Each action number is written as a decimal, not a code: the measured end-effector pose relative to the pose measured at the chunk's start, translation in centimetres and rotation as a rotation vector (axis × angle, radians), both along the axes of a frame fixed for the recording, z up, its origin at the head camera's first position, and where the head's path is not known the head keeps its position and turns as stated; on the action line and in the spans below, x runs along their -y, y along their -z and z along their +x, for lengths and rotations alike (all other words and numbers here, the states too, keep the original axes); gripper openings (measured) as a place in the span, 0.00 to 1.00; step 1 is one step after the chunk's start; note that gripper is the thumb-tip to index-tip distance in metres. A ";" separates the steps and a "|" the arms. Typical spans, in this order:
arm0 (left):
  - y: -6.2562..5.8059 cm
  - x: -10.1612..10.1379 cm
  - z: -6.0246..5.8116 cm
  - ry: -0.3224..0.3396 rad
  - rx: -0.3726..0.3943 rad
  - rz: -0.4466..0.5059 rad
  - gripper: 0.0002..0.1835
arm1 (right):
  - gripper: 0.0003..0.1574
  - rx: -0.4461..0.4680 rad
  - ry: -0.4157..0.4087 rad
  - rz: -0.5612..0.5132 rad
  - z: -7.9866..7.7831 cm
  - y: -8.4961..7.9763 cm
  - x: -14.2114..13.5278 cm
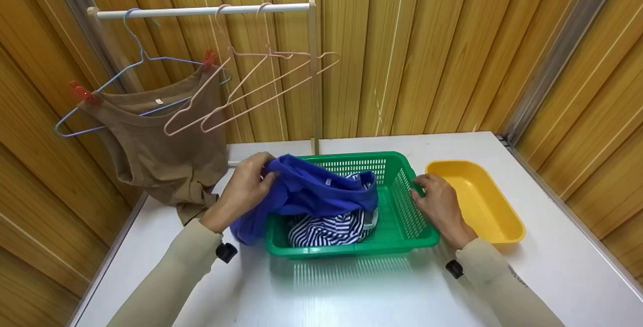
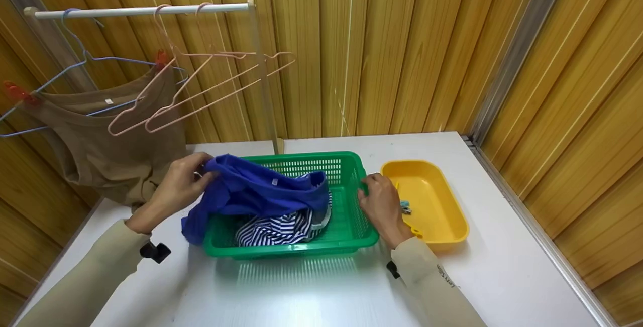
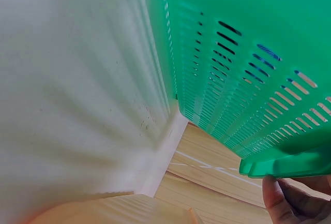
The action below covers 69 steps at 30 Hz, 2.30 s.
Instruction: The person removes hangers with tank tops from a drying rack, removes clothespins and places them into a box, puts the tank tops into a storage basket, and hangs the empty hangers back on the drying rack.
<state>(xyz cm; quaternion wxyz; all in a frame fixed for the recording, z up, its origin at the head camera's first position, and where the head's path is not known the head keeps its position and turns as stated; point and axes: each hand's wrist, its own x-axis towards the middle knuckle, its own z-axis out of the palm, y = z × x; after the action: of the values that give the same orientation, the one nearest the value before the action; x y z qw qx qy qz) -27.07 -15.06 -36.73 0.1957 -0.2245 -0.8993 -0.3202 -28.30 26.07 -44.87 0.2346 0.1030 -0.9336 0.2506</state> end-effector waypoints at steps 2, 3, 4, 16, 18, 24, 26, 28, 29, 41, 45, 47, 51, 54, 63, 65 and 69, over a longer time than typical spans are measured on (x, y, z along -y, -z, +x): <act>-1.0 -1.1 -0.3 0.024 -0.014 0.007 0.04 | 0.14 0.005 0.002 -0.001 0.0 0.0 0.0; -1.4 -1.8 -0.3 0.041 -0.016 0.006 0.04 | 0.14 0.006 0.003 0.001 0.0 0.0 0.1; -1.6 -2.4 -0.4 0.058 -0.017 0.000 0.04 | 0.14 0.007 0.003 0.002 0.0 0.0 0.1; 2.2 -5.8 1.0 0.328 0.388 -0.470 0.05 | 0.14 0.025 0.008 0.008 0.1 0.1 0.2; 2.5 -5.5 1.3 0.354 0.447 -0.540 0.07 | 0.14 0.022 0.013 0.010 0.1 0.1 0.1; 1.0 -4.2 1.6 0.382 0.438 -0.472 0.19 | 0.13 -0.009 0.010 0.010 0.1 0.1 0.0; 0.0 -3.4 1.4 0.368 0.390 -0.418 0.22 | 0.13 -0.018 0.005 0.007 0.1 0.1 0.0; -0.9 -2.5 1.2 0.332 0.348 -0.390 0.25 | 0.13 -0.024 0.004 0.002 0.1 0.1 0.0; -1.2 -2.0 1.2 0.307 0.334 -0.386 0.27 | 0.13 -0.024 0.005 0.002 0.1 0.1 0.0; 1.3 5.1 0.1 0.199 0.591 -0.381 0.52 | 0.14 0.007 0.008 0.001 0.2 -0.1 0.0; 3.5 6.2 -0.5 0.206 0.621 -0.282 0.54 | 0.14 0.010 0.010 0.003 0.1 -0.1 -0.1; 4.5 6.1 -0.8 0.216 0.609 -0.225 0.53 | 0.14 0.006 0.012 0.000 0.1 -0.2 -0.1; 6.3 5.4 -1.4 0.249 0.499 -0.157 0.43 | 0.14 -0.003 0.011 -0.008 0.1 -0.1 -0.1; 6.8 5.2 -1.7 0.251 0.388 -0.140 0.32 | 0.13 -0.013 0.003 -0.008 0.1 0.0 -0.1; 4.0 5.0 -2.0 0.128 0.219 -0.151 0.20 | 0.14 -0.002 0.000 -0.022 0.2 -0.1 0.0; 3.0 4.7 -2.0 0.096 0.199 -0.137 0.20 | 0.15 0.009 0.001 -0.019 0.2 -0.1 0.0; 0.8 3.4 -1.8 0.054 0.160 -0.087 0.19 | 0.15 0.024 0.004 -0.013 0.2 -0.1 0.1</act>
<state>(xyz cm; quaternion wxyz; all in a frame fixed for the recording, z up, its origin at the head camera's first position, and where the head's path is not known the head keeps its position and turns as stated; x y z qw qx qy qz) -28.86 -18.47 -37.52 0.1047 -0.2308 -0.9187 -0.3029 -28.13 26.00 -44.74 0.2247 0.0966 -0.9349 0.2571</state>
